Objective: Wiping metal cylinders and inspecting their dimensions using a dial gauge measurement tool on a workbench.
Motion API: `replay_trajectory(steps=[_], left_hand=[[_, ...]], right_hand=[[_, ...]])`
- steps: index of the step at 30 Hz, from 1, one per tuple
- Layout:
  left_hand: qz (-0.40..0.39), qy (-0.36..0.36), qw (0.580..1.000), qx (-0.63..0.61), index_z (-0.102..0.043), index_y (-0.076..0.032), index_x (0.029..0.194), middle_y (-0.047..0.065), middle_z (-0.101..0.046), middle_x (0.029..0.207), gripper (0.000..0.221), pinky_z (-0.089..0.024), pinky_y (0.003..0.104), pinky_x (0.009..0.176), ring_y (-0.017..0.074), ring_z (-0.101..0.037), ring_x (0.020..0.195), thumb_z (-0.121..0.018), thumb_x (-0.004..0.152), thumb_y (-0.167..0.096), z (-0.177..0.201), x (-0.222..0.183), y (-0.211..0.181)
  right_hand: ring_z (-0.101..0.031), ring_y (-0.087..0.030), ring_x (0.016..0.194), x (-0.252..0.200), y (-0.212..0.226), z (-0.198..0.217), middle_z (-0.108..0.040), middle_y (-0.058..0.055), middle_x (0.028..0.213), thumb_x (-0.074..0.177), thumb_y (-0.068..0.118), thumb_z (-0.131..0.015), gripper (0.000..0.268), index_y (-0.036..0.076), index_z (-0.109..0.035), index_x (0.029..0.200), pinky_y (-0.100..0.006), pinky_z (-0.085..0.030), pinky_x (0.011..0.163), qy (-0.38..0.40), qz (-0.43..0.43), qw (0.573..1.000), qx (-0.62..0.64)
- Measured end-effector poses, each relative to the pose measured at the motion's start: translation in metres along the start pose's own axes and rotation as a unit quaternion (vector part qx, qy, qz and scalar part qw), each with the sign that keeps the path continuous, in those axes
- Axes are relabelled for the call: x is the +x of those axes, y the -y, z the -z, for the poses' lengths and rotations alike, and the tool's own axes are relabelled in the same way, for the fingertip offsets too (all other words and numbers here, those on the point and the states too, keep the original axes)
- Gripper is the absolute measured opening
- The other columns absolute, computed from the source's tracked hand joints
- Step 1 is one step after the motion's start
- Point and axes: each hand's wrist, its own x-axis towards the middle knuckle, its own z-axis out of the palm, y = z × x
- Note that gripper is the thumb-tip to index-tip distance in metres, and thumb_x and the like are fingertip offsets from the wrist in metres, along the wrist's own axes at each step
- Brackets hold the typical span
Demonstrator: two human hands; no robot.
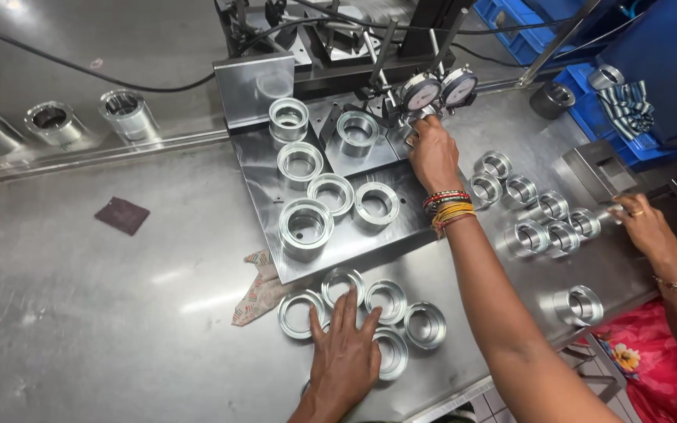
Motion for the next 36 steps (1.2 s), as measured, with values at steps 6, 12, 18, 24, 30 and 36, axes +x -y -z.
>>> replay_trajectory(steps=[6,12,18,24,30,36], left_hand=[[0.004,-0.028,0.999,0.022,-0.057,-0.008,0.139,0.029,-0.031,0.155,0.050,-0.007,0.078,0.111,0.0409,-0.027,0.146,-0.060,0.089,-0.014,-0.022,0.001,0.009],[0.031,-0.040,0.997,0.054,-0.052,-0.010,0.145,0.026,-0.021,0.162,0.055,0.000,0.081,0.109,0.0437,-0.012,0.152,-0.058,0.092,-0.023,-0.026,0.006,-0.003],[-0.012,-0.018,0.999,0.042,-0.041,-0.009,0.150,0.024,-0.005,0.166,0.082,0.001,0.083,0.106,0.0437,0.001,0.153,-0.063,0.087,-0.057,-0.025,0.032,-0.042],[-0.031,-0.004,0.998,0.052,-0.043,-0.016,0.152,0.024,-0.009,0.165,0.077,0.001,0.082,0.108,0.0456,0.001,0.153,-0.067,0.082,-0.040,-0.038,0.043,-0.038],[-0.035,0.028,0.997,0.062,-0.057,-0.019,0.141,0.024,-0.012,0.167,0.068,0.005,0.082,0.111,0.0469,-0.001,0.155,-0.064,0.074,-0.023,-0.026,0.037,-0.040],[-0.012,0.029,0.999,0.035,-0.061,-0.013,0.132,0.027,-0.007,0.167,0.064,0.007,0.082,0.108,0.0494,0.003,0.151,-0.067,0.073,-0.037,-0.003,0.010,-0.029]], right_hand=[[-0.068,-0.027,0.090,-0.083,0.001,0.058,-0.067,-0.012,0.104,0.092,0.005,-0.072,0.024,0.002,-0.071,0.115,-0.038,-0.052,0.081,0.023,-0.029,0.986,0.160],[-0.058,-0.019,0.069,-0.215,0.000,0.132,-0.068,-0.009,0.087,0.091,0.013,-0.075,0.028,0.003,-0.071,0.117,-0.035,-0.048,0.060,0.083,-0.317,0.920,0.214],[-0.069,-0.031,0.087,-0.276,-0.027,0.075,-0.073,-0.018,0.103,0.090,0.008,-0.072,0.023,0.004,-0.072,0.113,-0.037,-0.053,0.074,0.022,-0.069,0.997,0.027],[-0.067,-0.042,0.084,-0.207,0.024,0.136,-0.079,-0.019,0.097,0.101,0.016,-0.060,0.033,0.017,-0.069,0.132,-0.050,-0.053,0.076,0.222,-0.307,0.907,0.181],[-0.065,-0.046,0.102,-0.231,-0.108,0.063,-0.063,-0.029,0.127,0.089,0.007,-0.069,0.050,-0.003,-0.058,0.137,-0.052,-0.054,0.086,-0.024,-0.108,0.993,-0.032],[-0.068,-0.043,0.100,-0.255,-0.077,0.076,-0.069,-0.023,0.117,0.086,0.012,-0.074,0.035,0.000,-0.068,0.118,-0.048,-0.054,0.085,0.053,-0.203,0.977,-0.024]])
